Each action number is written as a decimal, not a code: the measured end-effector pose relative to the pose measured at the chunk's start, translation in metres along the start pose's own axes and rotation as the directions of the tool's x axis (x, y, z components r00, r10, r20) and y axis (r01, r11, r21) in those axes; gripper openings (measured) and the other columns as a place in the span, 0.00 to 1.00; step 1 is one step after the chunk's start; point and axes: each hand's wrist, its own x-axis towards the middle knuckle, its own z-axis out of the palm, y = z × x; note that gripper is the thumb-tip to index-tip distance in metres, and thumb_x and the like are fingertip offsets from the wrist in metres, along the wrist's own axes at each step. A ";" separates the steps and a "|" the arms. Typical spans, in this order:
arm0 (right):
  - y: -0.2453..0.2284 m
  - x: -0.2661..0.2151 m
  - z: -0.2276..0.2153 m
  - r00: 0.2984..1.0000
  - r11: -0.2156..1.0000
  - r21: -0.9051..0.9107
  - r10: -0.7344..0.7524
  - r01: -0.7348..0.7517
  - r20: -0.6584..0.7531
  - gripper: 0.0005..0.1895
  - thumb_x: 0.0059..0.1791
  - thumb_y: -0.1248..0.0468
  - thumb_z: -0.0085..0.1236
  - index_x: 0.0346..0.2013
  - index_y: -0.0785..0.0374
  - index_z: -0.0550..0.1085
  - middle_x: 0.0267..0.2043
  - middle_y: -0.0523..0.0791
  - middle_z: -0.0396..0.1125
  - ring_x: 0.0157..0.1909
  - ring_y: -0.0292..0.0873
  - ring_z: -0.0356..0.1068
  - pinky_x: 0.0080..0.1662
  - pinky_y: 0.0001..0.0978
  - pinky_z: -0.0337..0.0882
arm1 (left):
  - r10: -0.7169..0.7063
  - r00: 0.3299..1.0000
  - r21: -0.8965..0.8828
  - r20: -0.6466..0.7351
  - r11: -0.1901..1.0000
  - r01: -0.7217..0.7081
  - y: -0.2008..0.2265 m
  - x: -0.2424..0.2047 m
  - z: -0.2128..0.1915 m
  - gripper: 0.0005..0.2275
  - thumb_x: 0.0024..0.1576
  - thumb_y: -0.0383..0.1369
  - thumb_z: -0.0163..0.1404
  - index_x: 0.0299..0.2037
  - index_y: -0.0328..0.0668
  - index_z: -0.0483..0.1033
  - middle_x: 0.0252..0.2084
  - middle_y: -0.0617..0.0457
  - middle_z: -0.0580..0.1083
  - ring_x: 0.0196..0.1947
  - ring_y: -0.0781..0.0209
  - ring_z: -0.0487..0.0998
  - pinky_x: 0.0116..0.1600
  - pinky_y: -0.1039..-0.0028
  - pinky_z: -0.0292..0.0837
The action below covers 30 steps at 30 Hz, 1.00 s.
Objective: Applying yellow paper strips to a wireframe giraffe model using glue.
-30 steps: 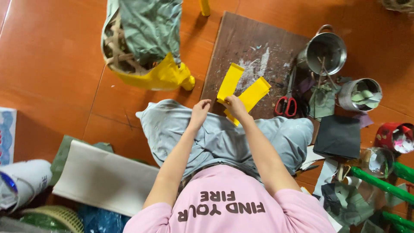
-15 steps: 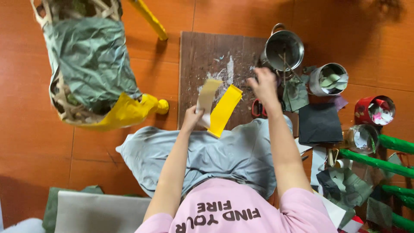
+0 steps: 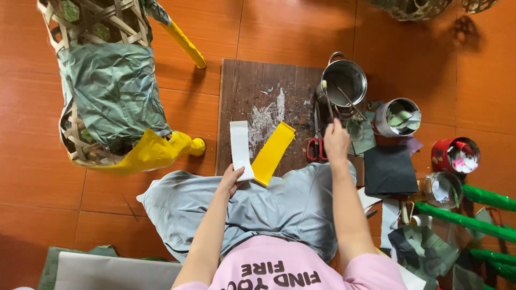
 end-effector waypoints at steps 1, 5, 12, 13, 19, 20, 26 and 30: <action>0.007 0.000 0.013 1.000 1.000 0.001 -0.007 0.007 -0.001 0.17 0.59 0.59 0.49 0.61 0.59 0.73 0.38 0.60 0.71 0.41 0.66 0.73 0.47 0.58 0.71 | 0.006 1.000 -0.004 -0.001 1.000 -0.006 0.002 -0.001 0.002 0.18 0.58 0.30 0.55 0.58 0.43 0.68 0.50 0.52 0.77 0.46 0.57 0.80 0.46 0.60 0.81; 0.019 0.000 0.035 0.975 0.777 0.598 0.096 -0.199 0.199 0.15 0.59 0.57 0.48 0.56 0.59 0.75 0.32 0.46 0.69 0.30 0.47 0.66 0.31 0.40 0.64 | 0.028 0.999 -0.026 0.015 0.999 -0.028 -0.006 -0.006 0.002 0.18 0.58 0.28 0.55 0.58 0.44 0.68 0.51 0.52 0.76 0.48 0.57 0.80 0.48 0.60 0.80; 0.062 0.007 0.081 0.797 0.187 0.776 0.088 -0.602 0.598 0.18 0.63 0.54 0.42 0.54 0.63 0.74 0.24 0.37 0.61 0.21 0.32 0.58 0.22 0.23 0.55 | 0.058 0.998 -0.174 0.028 0.983 -0.052 -0.024 -0.003 0.006 0.16 0.61 0.32 0.50 0.59 0.42 0.68 0.52 0.48 0.77 0.47 0.52 0.81 0.47 0.58 0.81; 0.039 0.002 0.062 0.790 0.195 0.768 0.084 -0.610 0.607 0.18 0.63 0.54 0.42 0.54 0.63 0.74 0.24 0.37 0.61 0.21 0.32 0.58 0.22 0.23 0.55 | 0.055 0.998 -0.186 0.018 0.981 -0.051 -0.023 0.006 0.002 0.16 0.61 0.32 0.50 0.59 0.42 0.68 0.52 0.48 0.77 0.47 0.52 0.81 0.47 0.58 0.81; -0.049 -0.084 0.021 0.720 0.392 0.645 0.071 -0.656 0.690 0.17 0.59 0.55 0.38 0.60 0.50 0.68 0.23 0.40 0.67 0.20 0.33 0.62 0.22 0.23 0.59 | 0.040 0.998 -0.344 0.049 0.939 -0.021 -0.039 0.023 -0.023 0.19 0.63 0.40 0.48 0.58 0.33 0.71 0.51 0.43 0.77 0.47 0.48 0.80 0.47 0.55 0.80; -0.039 -0.100 0.043 0.793 0.477 0.719 -0.073 -0.505 0.605 0.17 0.61 0.56 0.41 0.63 0.54 0.69 0.35 0.40 0.69 0.27 0.34 0.64 0.28 0.26 0.63 | 0.030 0.998 -0.358 0.055 0.934 -0.009 -0.038 0.023 -0.022 0.19 0.63 0.40 0.48 0.57 0.32 0.71 0.51 0.43 0.77 0.47 0.48 0.81 0.48 0.55 0.80; -0.113 -0.138 0.055 0.790 0.906 0.243 -0.422 0.347 0.445 0.24 0.52 0.66 0.49 0.63 0.49 0.72 0.32 0.56 0.72 0.33 0.56 0.74 0.37 0.51 0.73 | -0.019 0.993 -0.352 0.112 0.934 0.057 -0.038 0.025 -0.022 0.17 0.63 0.37 0.48 0.55 0.29 0.72 0.50 0.41 0.78 0.47 0.46 0.82 0.50 0.54 0.81; -0.166 -0.133 0.061 0.756 0.882 0.003 -0.406 0.472 0.514 0.27 0.48 0.70 0.48 0.61 0.49 0.73 0.31 0.57 0.73 0.36 0.63 0.73 0.38 0.58 0.72 | -0.045 0.987 -0.340 0.155 0.936 0.096 -0.038 0.030 -0.023 0.16 0.61 0.32 0.47 0.54 0.27 0.71 0.50 0.39 0.77 0.46 0.44 0.82 0.50 0.50 0.81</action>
